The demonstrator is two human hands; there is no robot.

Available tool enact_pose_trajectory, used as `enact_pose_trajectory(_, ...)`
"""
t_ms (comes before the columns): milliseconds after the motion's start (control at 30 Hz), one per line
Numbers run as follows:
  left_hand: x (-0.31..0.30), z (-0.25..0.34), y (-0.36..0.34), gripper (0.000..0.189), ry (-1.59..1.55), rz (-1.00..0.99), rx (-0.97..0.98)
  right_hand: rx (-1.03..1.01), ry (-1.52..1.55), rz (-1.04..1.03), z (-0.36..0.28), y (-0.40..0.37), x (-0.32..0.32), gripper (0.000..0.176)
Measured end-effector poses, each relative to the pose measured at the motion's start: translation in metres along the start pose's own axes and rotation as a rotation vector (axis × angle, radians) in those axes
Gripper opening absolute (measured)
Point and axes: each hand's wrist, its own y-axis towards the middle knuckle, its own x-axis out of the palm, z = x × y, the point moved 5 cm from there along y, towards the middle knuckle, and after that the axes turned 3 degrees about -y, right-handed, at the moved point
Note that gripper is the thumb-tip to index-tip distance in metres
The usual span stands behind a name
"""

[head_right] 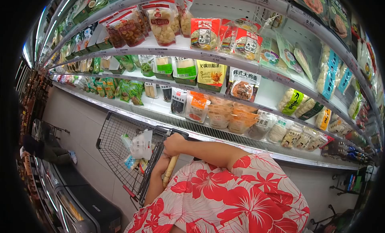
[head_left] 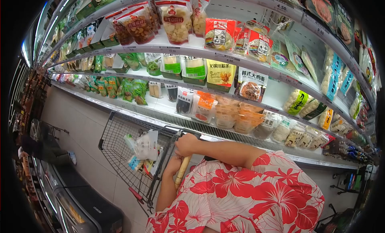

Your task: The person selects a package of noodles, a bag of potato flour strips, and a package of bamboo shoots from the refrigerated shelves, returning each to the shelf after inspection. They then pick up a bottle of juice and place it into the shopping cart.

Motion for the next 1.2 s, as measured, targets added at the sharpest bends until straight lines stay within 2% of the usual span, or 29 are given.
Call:
enact_pose_trajectory(33,0.002,0.005,-0.005,0.027,0.000,-0.003,-0.003,0.002,0.003,-0.003,0.000,0.000,0.000,0.043)
enact_pose_trajectory(100,-0.002,0.025,-0.014,0.023,0.191,0.106,0.049,0.013,-0.017,0.013,0.001,0.001,-0.001,0.042)
enact_pose_trajectory(133,-0.008,0.042,-0.017,0.019,0.257,0.019,0.171,-0.003,-0.018,0.008,0.001,0.004,0.000,0.042)
enact_pose_trajectory(167,-0.013,0.054,-0.022,0.017,0.360,0.018,0.255,0.032,0.028,0.076,0.005,0.005,-0.001,0.040)
enact_pose_trajectory(200,-0.012,0.095,-0.045,0.015,0.458,0.027,0.333,0.057,0.072,0.136,0.007,0.008,-0.001,0.038)
enact_pose_trajectory(233,-0.006,0.148,-0.071,0.013,0.510,0.035,0.529,-0.016,-0.045,0.130,0.006,0.010,0.003,0.036)
enact_pose_trajectory(300,0.019,0.267,-0.146,0.009,0.660,0.021,0.890,-0.200,0.284,0.249,0.007,-0.008,-0.018,0.037)
enact_pose_trajectory(333,0.035,0.309,-0.181,0.008,0.802,0.002,1.115,-0.247,0.273,0.222,-0.008,-0.008,-0.027,0.037)
enact_pose_trajectory(367,0.053,0.340,-0.213,0.010,0.850,-0.033,1.340,-0.058,0.150,0.167,-0.016,-0.009,-0.036,0.039)
enact_pose_trajectory(400,0.069,0.366,-0.244,0.014,0.784,-0.126,1.464,0.130,0.019,0.121,-0.018,-0.007,-0.039,0.040)
enact_pose_trajectory(433,0.085,0.382,-0.269,0.018,0.894,-0.206,1.518,0.088,0.001,0.103,-0.019,-0.001,-0.033,0.040)
enact_pose_trajectory(500,0.067,0.378,-0.272,0.018,0.905,-0.113,1.498,0.114,-0.048,0.019,-0.002,0.013,-0.018,0.043)
enact_pose_trajectory(833,0.061,0.388,-0.281,0.020,1.048,0.090,1.503,0.063,-0.057,0.099,0.002,0.022,-0.015,0.044)
enact_pose_trajectory(1200,0.031,0.389,-0.297,0.021,1.130,0.323,1.536,0.084,-0.063,0.082,-0.002,0.034,-0.023,0.042)
